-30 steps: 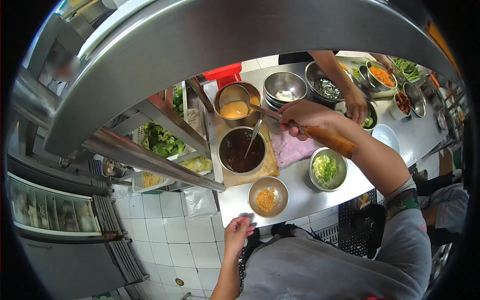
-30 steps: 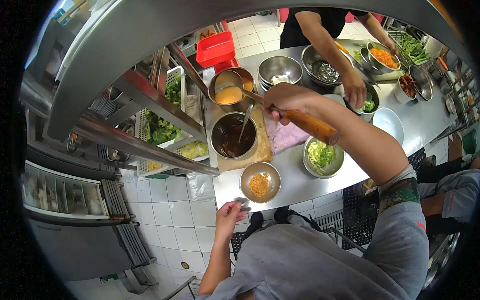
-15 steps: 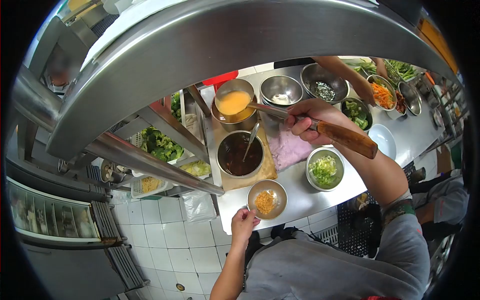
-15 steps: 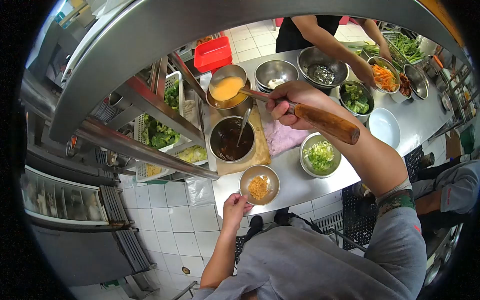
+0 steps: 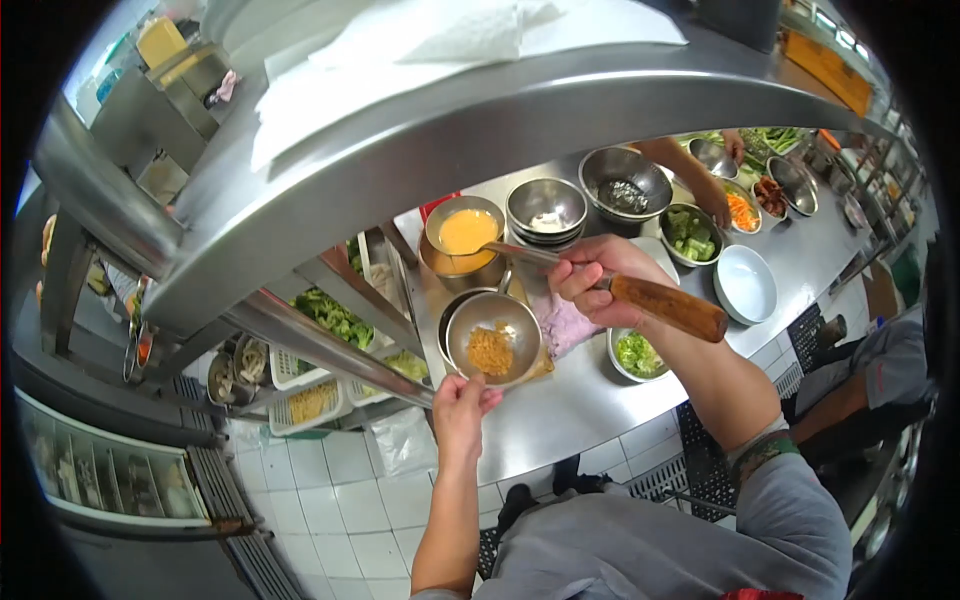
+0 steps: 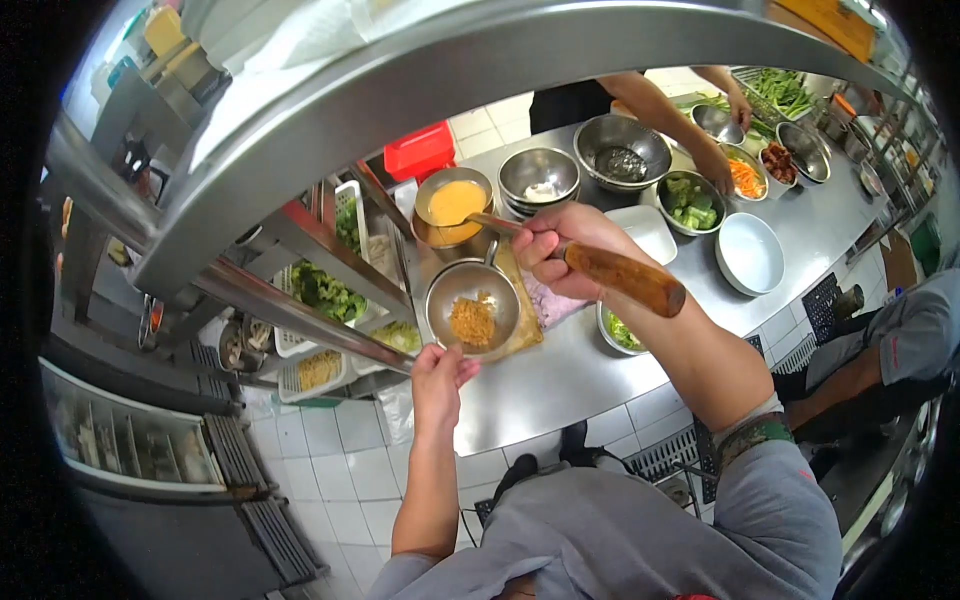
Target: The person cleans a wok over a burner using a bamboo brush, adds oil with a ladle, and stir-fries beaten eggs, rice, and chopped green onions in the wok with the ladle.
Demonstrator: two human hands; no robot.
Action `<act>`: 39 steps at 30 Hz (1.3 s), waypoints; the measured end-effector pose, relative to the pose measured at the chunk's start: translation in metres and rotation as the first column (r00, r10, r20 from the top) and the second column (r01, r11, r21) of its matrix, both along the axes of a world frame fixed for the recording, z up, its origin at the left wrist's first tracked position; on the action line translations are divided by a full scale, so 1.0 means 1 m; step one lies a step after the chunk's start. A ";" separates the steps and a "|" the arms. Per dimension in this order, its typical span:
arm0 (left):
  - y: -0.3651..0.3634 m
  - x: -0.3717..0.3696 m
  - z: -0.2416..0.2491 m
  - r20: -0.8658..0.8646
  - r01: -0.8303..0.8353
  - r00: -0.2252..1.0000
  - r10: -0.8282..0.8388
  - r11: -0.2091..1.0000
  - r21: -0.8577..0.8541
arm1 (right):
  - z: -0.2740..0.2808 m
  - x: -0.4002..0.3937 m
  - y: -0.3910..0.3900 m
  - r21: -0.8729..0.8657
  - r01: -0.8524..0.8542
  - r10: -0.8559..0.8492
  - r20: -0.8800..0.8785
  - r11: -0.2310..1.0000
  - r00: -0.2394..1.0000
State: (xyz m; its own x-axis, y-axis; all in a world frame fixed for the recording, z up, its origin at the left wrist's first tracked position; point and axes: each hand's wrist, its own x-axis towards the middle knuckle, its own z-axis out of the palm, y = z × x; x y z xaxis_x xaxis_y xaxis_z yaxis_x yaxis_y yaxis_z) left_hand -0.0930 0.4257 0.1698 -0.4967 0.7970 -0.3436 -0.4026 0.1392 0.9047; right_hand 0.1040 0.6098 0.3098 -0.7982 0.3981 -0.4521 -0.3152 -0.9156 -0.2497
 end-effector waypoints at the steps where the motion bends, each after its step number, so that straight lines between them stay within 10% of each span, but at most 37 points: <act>1: 0.015 -0.004 0.000 0.005 0.005 1.000 -0.005 1.000 0.022 | 0.006 0.006 -0.006 0.035 -0.043 0.045 -0.076 0.998 0.996; 8: 0.124 -0.039 -0.011 -0.165 0.031 0.986 -0.023 0.998 0.046 | 0.039 0.046 -0.090 0.228 0.029 0.022 -0.219 0.973 0.976; 12: 0.163 -0.041 0.007 -0.239 0.113 0.969 -0.065 0.974 0.194 | 0.055 0.062 -0.180 0.282 0.329 -0.320 -0.081 0.901 0.944; 19: 0.061 0.071 0.052 -0.208 0.545 0.836 -0.507 0.811 0.214 | 0.050 0.111 -0.374 0.209 0.635 -0.614 -0.163 0.744 0.773; 29: -0.162 0.315 0.049 -0.209 0.986 0.142 -0.968 0.119 0.118 | 0.030 0.127 -0.695 0.231 0.970 -0.992 -0.081 0.078 0.100; 39: -0.551 0.490 0.060 -0.024 0.811 -0.562 -0.827 -0.556 0.183 | 0.036 0.081 -1.021 0.504 0.688 -0.724 0.164 -0.522 -0.670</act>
